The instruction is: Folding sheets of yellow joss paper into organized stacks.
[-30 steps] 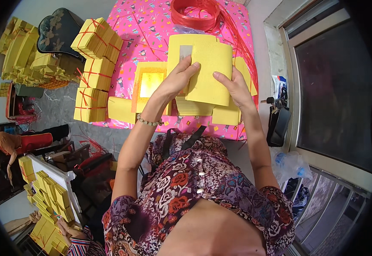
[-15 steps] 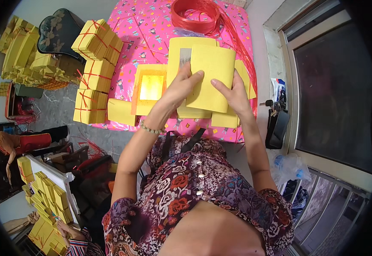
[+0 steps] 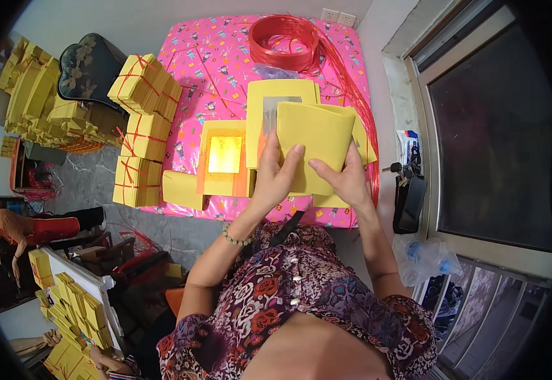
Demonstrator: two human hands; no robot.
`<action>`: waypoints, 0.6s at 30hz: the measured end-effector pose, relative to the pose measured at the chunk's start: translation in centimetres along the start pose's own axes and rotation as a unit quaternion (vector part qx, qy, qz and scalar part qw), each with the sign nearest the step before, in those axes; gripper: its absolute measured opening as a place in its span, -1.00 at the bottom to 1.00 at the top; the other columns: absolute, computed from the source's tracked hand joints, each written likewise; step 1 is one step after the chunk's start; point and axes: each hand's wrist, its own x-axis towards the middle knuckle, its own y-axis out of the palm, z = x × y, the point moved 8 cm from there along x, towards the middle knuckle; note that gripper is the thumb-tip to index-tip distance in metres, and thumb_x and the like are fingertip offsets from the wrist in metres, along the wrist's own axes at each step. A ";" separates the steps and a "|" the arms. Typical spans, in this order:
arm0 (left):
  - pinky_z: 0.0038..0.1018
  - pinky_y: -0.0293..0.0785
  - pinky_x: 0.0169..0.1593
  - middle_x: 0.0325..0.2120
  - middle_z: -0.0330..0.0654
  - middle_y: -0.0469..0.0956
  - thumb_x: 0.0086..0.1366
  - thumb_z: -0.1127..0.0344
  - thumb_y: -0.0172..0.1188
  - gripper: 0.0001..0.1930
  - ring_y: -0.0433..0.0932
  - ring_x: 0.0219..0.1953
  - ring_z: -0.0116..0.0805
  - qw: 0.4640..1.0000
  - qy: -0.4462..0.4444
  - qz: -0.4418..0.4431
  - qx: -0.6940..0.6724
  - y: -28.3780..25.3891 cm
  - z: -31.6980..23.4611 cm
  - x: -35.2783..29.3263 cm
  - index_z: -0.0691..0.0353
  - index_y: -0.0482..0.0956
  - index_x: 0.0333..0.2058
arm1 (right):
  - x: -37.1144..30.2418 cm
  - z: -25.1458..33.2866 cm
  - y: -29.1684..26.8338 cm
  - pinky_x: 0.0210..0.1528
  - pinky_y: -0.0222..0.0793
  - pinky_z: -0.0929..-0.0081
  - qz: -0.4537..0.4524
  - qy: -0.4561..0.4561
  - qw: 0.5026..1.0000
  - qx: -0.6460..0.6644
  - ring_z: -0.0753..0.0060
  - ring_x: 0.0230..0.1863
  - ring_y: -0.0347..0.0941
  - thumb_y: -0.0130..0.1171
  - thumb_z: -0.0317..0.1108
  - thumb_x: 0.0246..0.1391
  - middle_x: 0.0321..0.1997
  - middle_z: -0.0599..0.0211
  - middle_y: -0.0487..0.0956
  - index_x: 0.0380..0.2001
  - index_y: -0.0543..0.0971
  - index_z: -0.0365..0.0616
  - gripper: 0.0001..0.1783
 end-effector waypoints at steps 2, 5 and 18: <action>-0.51 0.32 0.05 -0.06 -0.10 0.41 0.36 0.41 0.00 -0.63 0.37 0.01 -0.42 1.000 -0.003 -0.001 0.000 0.1 -0.1 -0.4 0.36 0.21 0.10 | -0.2 -0.1 -0.1 0.09 0.34 0.46 -0.003 0.009 1.000 0.002 0.44 0.07 0.37 0.27 -0.55 -0.06 0.04 0.25 0.41 0.15 0.21 -0.22 -0.31; -0.50 0.32 0.04 -0.09 -0.11 0.42 0.36 0.42 -0.01 -0.66 0.38 -0.01 -0.42 1.000 -0.002 -0.001 0.010 0.1 -0.3 -1.0 0.35 0.22 0.07 | -0.6 0.2 0.0 0.08 0.34 0.46 0.000 0.006 1.000 0.003 0.44 0.08 0.37 0.28 -0.54 -0.06 0.04 0.26 0.41 0.16 0.20 -0.22 -0.29; -0.52 0.36 0.03 -0.07 -0.13 0.44 0.36 0.44 -0.01 -0.65 0.41 -0.03 -0.46 0.999 -0.023 -0.025 0.014 -0.5 0.6 -1.6 0.34 0.25 0.09 | -0.6 0.3 -0.8 -0.22 0.40 0.68 -0.058 -0.011 0.998 0.036 0.68 -0.25 0.46 0.13 -0.40 0.17 -0.24 0.37 0.56 -0.06 0.44 -0.31 -0.70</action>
